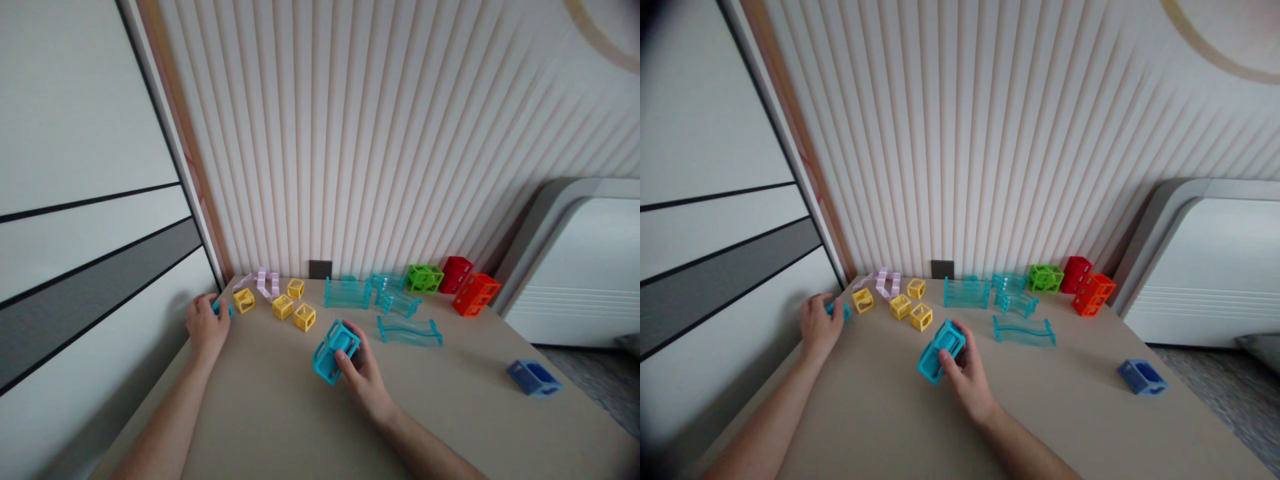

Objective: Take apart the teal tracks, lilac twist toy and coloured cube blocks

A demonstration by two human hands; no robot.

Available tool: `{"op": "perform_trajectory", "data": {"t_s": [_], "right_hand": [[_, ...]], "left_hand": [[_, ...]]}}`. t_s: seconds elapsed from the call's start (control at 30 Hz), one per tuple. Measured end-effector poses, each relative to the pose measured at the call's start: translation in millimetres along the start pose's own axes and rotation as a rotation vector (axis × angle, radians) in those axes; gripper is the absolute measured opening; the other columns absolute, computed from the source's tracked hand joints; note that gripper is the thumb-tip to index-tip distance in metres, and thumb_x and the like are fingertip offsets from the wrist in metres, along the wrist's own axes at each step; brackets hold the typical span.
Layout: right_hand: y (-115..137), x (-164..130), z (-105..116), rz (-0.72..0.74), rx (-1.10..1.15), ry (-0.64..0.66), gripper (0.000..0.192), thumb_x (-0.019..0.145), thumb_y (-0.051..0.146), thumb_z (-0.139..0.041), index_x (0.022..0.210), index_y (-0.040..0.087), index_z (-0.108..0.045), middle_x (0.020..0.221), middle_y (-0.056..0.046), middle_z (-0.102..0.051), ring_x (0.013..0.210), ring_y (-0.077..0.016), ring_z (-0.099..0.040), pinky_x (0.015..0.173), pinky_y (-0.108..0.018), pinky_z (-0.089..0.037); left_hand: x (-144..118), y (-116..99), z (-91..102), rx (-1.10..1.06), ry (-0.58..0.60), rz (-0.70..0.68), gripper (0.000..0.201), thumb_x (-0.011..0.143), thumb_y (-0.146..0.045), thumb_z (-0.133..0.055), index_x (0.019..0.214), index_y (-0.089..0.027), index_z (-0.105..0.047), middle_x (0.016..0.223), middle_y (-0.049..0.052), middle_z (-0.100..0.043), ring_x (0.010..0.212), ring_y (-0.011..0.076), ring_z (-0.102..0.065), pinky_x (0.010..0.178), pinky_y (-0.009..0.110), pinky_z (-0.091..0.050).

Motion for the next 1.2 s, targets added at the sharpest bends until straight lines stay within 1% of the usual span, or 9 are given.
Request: {"op": "perform_trajectory", "data": {"t_s": [0.07, 0.13, 0.2, 0.33, 0.43, 0.67, 0.8, 0.93, 1.2], "right_hand": [[-1.6, -1.2, -2.5, 0.002, -0.001, 0.015, 0.070, 0.088, 0.050, -0.068, 0.145, 0.028, -0.035, 0.115, -0.007, -0.065, 0.096, -0.0215, -0.066, 0.084, -0.035, -0.056], [-2.3, -2.1, -4.4, 0.015, -0.033, 0.025, 0.072, 0.089, 0.048, -0.069, 0.148, 0.028, -0.031, 0.125, -0.008, -0.063, 0.105, -0.0228, -0.065, 0.090, -0.038, -0.055], [-1.4, -2.9, -5.3, 0.049, -0.092, 0.030, 0.069, 0.088, 0.046, -0.070, 0.146, 0.028, -0.036, 0.133, -0.009, -0.059, 0.114, -0.0244, -0.062, 0.098, -0.040, -0.051], [0.0, -4.7, -6.9, 0.128, -0.212, 0.050, 0.062, 0.085, 0.041, -0.074, 0.137, 0.027, -0.044, 0.131, -0.008, -0.060, 0.116, -0.0250, -0.060, 0.102, -0.041, -0.049], [-0.4, -6.5, -9.3, 0.157, -0.253, 0.062, 0.058, 0.085, 0.038, -0.074, 0.134, 0.026, -0.044, 0.127, -0.008, -0.062, 0.114, -0.0248, -0.061, 0.100, -0.039, -0.050], [-3.6, -5.0, -15.5, 0.138, -0.169, 0.002, 0.049, 0.089, 0.046, -0.068, 0.127, 0.026, -0.045, 0.115, -0.007, -0.065, 0.102, -0.0220, -0.064, 0.091, -0.035, -0.051], [-10.9, 0.9, -8.3, 0.089, -0.173, -0.041, 0.047, 0.091, 0.050, -0.064, 0.125, 0.025, -0.044, 0.110, -0.006, -0.067, 0.098, -0.0209, -0.065, 0.091, -0.035, -0.051], [-13.0, 3.8, -17.6, 0.078, -0.465, 0.079, 0.046, 0.086, 0.037, -0.070, 0.124, 0.023, -0.049, 0.111, -0.006, -0.066, 0.099, -0.0225, -0.064, 0.090, -0.036, -0.051], [-18.6, 23.5, -72.6, 0.194, -0.850, 0.326, 0.063, 0.077, 0.026, -0.078, 0.135, 0.027, -0.052, 0.129, -0.009, -0.063, 0.120, -0.0306, -0.058, 0.104, -0.043, -0.044]], "left_hand": [[-6.0, -26.9, 14.5, -0.097, -0.039, -0.118, 0.033, 0.093, -0.039, -0.046, 0.110, -0.014, -0.057, 0.126, 0.022, -0.056, 0.128, 0.0342, -0.048, 0.108, 0.052, -0.039], [-23.3, -64.5, 20.3, -0.307, 0.039, -0.307, 0.027, 0.096, -0.034, -0.045, 0.113, -0.017, -0.056, 0.119, 0.016, -0.061, 0.118, 0.0285, -0.058, 0.104, 0.047, -0.045], [-54.0, -106.3, 13.2, -0.477, 0.272, -0.495, 0.027, 0.098, -0.032, -0.045, 0.121, -0.021, -0.055, 0.115, 0.012, -0.066, 0.112, 0.0250, -0.062, 0.101, 0.043, -0.050], [-122.5, -168.5, -7.1, -0.672, 0.721, -0.670, 0.064, 0.092, -0.041, -0.061, 0.148, -0.021, -0.037, 0.140, 0.018, -0.056, 0.128, 0.0298, -0.056, 0.106, 0.044, -0.049], [-140.4, -184.5, -15.7, -0.736, 0.823, -0.644, 0.065, 0.092, -0.031, -0.062, 0.150, -0.027, -0.034, 0.144, 0.015, -0.055, 0.132, 0.0281, -0.054, 0.108, 0.043, -0.048], [-125.8, -168.0, -14.9, -0.680, 0.837, -0.677, 0.060, 0.094, -0.023, -0.059, 0.149, -0.029, -0.037, 0.139, 0.013, -0.058, 0.129, 0.0252, -0.057, 0.106, 0.041, -0.050], [-89.5, -137.6, -3.7, -0.597, 0.585, -0.577, 0.046, 0.095, -0.030, -0.057, 0.139, -0.024, -0.047, 0.133, 0.014, -0.062, 0.123, 0.0272, -0.060, 0.102, 0.042, -0.052], [-48.7, -96.2, -0.5, -0.439, 0.309, -0.336, 0.034, 0.094, -0.037, -0.056, 0.124, -0.021, -0.053, 0.119, 0.012, -0.065, 0.111, 0.0273, -0.063, 0.097, 0.044, -0.052], [-43.4, -63.6, -25.2, -0.166, 0.280, -0.269, 0.021, 0.089, -0.041, -0.051, 0.096, -0.022, -0.052, 0.096, 0.010, -0.062, 0.094, 0.0308, -0.064, 0.085, 0.046, -0.055]]}}
Point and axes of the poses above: each hand's wrist, its own x-axis towards the middle knuckle, its own z-axis out of the back of the hand, y = z × x, the point moved 8 cm from there along x, towards the middle knuckle
